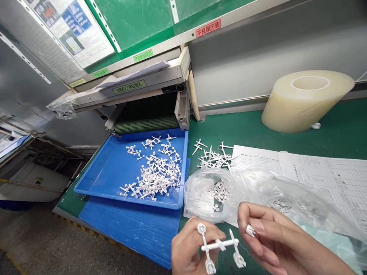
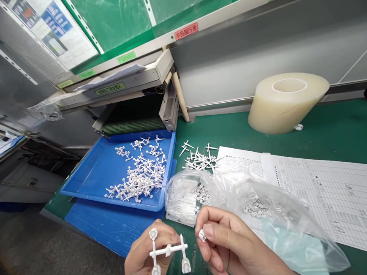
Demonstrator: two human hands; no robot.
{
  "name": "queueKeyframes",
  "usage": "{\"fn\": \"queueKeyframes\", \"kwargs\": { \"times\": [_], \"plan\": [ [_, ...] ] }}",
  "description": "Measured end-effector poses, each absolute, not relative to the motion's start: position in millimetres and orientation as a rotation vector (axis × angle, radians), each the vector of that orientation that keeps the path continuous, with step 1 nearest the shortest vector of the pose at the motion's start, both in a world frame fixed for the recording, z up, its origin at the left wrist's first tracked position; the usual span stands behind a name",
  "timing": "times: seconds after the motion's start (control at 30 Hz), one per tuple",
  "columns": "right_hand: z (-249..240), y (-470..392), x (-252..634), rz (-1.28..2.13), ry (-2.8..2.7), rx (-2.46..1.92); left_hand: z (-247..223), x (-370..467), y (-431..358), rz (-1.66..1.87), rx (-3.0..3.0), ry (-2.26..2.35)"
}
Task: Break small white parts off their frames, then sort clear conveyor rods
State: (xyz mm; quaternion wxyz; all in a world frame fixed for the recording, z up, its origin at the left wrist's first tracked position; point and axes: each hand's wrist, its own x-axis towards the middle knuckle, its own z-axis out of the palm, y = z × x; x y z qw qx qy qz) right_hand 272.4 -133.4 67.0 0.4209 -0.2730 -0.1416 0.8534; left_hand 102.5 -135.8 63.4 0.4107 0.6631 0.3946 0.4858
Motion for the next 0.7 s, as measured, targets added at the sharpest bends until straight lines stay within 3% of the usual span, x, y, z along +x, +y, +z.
{"fn": "queueKeyframes", "kwargs": {
  "times": [0.7],
  "plan": [
    [64.3, -134.1, 276.4, 2.105, -0.648, -0.87, 71.6, 100.3, -135.8, 1.221, 1.827, 1.142]
  ]
}}
